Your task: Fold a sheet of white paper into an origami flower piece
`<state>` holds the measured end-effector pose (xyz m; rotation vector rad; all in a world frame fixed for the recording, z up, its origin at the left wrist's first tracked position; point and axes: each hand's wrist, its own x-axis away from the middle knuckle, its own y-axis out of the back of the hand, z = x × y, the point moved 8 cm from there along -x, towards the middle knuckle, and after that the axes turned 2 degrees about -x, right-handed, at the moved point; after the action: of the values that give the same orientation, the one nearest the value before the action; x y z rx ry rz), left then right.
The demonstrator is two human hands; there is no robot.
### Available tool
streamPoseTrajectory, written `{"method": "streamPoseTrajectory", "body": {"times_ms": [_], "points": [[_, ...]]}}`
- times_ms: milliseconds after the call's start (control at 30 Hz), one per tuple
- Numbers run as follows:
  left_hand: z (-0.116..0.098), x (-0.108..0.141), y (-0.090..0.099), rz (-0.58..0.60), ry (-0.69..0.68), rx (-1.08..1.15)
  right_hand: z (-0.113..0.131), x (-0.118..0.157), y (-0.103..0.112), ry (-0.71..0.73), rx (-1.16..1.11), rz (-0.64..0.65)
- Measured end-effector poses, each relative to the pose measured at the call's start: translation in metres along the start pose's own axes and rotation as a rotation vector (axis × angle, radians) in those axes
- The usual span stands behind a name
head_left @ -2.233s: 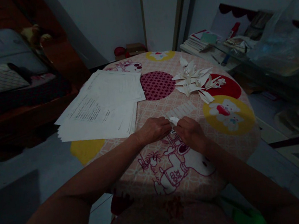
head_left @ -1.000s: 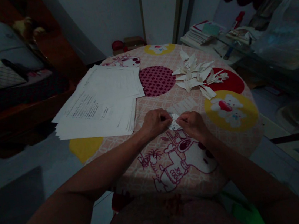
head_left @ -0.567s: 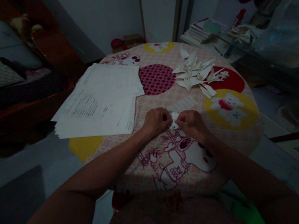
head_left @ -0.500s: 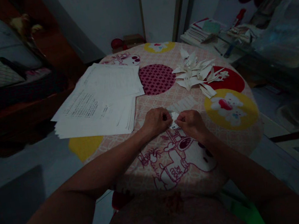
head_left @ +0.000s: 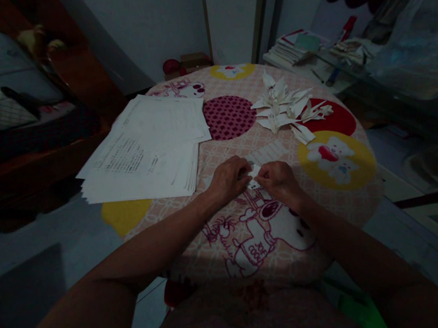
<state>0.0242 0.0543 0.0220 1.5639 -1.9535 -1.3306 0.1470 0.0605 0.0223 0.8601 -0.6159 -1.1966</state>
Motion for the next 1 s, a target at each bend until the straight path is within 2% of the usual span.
{"method": "streamPoseTrajectory", "body": {"times_ms": [133,333,433,533,633,767,1000], "points": [[-0.011,0.006,-0.004,-0.018,-0.219,0.007,-0.002,0.001,0.001,0.016,-0.048,-0.003],[-0.012,0.009,-0.009,-0.018,-0.333,-0.075,-0.032,0.003,0.015,-0.059,-0.260,0.077],[-0.013,0.010,-0.010,0.001,-0.342,-0.109,-0.040,0.004,0.030,-0.092,-0.319,0.039],[-0.013,0.010,-0.009,0.000,-0.339,-0.093,-0.034,0.003,0.036,-0.056,-0.358,-0.027],[-0.011,0.009,-0.008,0.006,-0.306,-0.059,-0.020,0.000,0.022,-0.015,-0.380,0.026],[-0.008,0.005,-0.006,0.023,-0.245,0.019,-0.013,-0.007,0.005,-0.011,-0.302,0.084],[-0.008,0.000,-0.004,0.036,-0.205,0.079,-0.008,-0.010,0.003,-0.027,-0.073,0.055]]}}
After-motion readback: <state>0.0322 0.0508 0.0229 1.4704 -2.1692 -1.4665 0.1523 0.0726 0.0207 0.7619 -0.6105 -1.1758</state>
